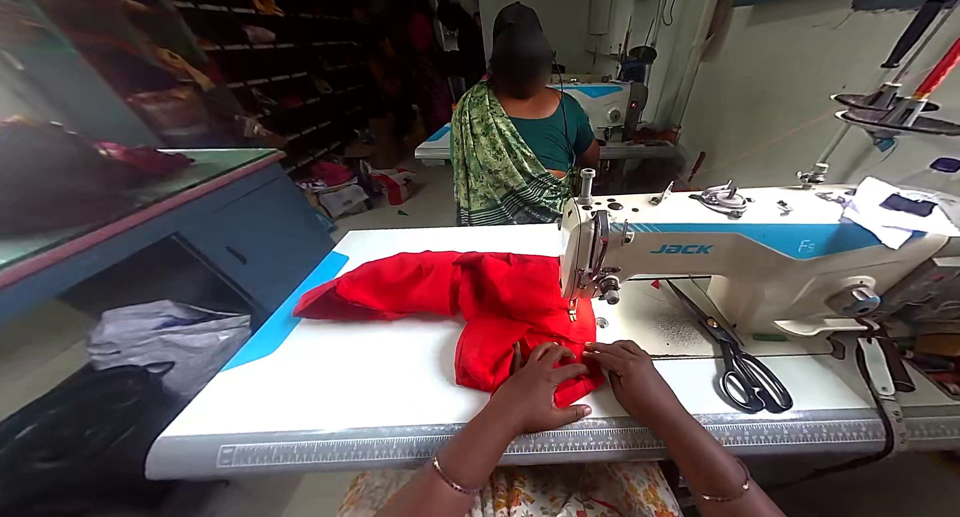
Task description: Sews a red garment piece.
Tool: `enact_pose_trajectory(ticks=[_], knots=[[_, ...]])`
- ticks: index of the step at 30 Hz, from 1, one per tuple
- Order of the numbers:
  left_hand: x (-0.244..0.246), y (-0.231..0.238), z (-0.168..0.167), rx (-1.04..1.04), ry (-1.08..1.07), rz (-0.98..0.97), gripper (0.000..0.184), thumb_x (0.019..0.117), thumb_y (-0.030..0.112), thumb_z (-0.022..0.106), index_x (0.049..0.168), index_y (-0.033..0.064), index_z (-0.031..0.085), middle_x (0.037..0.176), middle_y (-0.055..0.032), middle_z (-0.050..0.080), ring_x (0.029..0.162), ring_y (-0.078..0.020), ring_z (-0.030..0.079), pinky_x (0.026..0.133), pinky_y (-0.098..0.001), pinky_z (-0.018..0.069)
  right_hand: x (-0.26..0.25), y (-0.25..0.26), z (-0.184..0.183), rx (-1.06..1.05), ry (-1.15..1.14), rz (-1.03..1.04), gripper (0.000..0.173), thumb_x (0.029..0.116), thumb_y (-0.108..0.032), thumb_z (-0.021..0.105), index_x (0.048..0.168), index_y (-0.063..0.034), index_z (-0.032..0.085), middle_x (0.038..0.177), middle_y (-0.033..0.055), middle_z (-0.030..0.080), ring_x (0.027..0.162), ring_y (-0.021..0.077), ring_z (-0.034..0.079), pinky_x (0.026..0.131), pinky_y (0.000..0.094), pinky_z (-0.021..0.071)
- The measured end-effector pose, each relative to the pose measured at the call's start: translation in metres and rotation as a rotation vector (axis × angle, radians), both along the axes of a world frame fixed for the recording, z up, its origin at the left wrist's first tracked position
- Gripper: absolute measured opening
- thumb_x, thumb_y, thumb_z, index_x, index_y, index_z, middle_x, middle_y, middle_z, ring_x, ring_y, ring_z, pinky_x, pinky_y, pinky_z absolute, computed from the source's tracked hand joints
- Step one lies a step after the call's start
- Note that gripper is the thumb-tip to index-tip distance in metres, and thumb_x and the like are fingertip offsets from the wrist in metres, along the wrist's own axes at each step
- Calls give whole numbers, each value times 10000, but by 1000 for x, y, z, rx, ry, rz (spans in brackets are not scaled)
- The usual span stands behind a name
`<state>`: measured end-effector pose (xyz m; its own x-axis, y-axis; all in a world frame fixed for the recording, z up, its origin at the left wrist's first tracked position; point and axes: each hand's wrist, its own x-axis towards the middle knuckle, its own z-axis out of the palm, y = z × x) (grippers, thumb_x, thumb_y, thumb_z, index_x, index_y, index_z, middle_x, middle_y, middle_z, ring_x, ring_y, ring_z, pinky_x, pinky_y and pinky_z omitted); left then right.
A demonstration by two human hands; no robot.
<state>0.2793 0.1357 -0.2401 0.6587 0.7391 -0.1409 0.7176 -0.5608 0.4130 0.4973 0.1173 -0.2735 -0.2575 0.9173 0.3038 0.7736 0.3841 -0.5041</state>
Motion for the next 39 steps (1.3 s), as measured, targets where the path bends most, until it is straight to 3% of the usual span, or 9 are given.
enact_pose_trajectory(ticks=[11, 14, 16, 20, 22, 25, 28, 31, 39], knots=[[-1, 39, -4, 89, -39, -19, 448, 953, 274, 601, 1397, 328, 629, 1524, -8, 489, 1535, -279, 247, 1166, -726, 126, -7, 6, 7, -171, -164, -104, 495, 998, -17, 441, 1414, -205, 632, 1538, -31, 520, 1383, 279, 483, 1063, 530, 409], [13, 21, -1, 172, 32, -13, 446, 965, 74, 525, 1380, 190, 643, 1510, -24, 533, 1542, -270, 275, 1185, -745, 52, -6, 7, 8, -189, -187, -106, 484, 1003, -46, 449, 1428, -207, 616, 1549, -22, 505, 1388, 276, 476, 1085, 518, 401], [21, 6, -5, 173, 34, 30, 492, 970, -45, 456, 1409, 115, 609, 1505, -39, 547, 1525, -234, 330, 1215, -700, 66, -6, 6, 7, -187, -182, -110, 487, 996, -43, 454, 1425, -206, 618, 1543, -15, 512, 1387, 275, 480, 1089, 519, 402], [16, 5, -7, 118, -13, 99, 555, 998, 60, 406, 1512, 240, 509, 1543, 1, 501, 1506, -205, 354, 1220, -641, 167, -7, 4, 6, -155, -136, -150, 473, 999, -45, 464, 1446, -146, 582, 1516, 6, 538, 1378, 278, 495, 1099, 522, 405], [13, 9, -8, 147, -13, 84, 517, 1009, 100, 424, 1475, 283, 551, 1562, -6, 465, 1498, -227, 355, 1206, -648, 187, -7, 3, 6, -118, -105, -151, 463, 981, -26, 487, 1417, -144, 585, 1471, 40, 568, 1342, 305, 521, 1061, 538, 433], [10, 11, -8, 183, -6, 62, 467, 1009, 120, 437, 1416, 263, 615, 1616, 33, 400, 1514, -226, 320, 1206, -624, 206, -5, 3, 4, -92, -70, -130, 431, 976, -2, 490, 1335, -173, 655, 1471, 41, 564, 1323, 315, 533, 1037, 555, 447], [9, 9, -9, 248, 1, 9, 485, 994, 87, 431, 1417, 221, 627, 1590, 54, 449, 1528, -231, 298, 1192, -645, 196, -4, 2, 2, -63, -21, -119, 404, 969, 20, 506, 1256, -160, 726, 1460, 52, 571, 1266, 320, 568, 1031, 546, 463], [13, 5, -2, 238, 82, -14, 469, 1009, 79, 419, 1425, 174, 615, 1554, 59, 501, 1540, -229, 283, 1177, -698, 118, -4, 2, -1, 0, -15, -107, 479, 949, 52, 523, 1328, -180, 699, 1459, 63, 572, 1184, 335, 610, 974, 562, 494], [3, 19, -12, 174, -104, 46, 435, 995, 136, 438, 1379, 183, 636, 1480, 52, 558, 1476, -199, 390, 1159, -749, 113, -7, 3, 4, -82, -72, -115, 449, 965, 44, 519, 1241, -219, 756, 1476, 82, 556, 1274, 356, 555, 1015, 578, 453]])
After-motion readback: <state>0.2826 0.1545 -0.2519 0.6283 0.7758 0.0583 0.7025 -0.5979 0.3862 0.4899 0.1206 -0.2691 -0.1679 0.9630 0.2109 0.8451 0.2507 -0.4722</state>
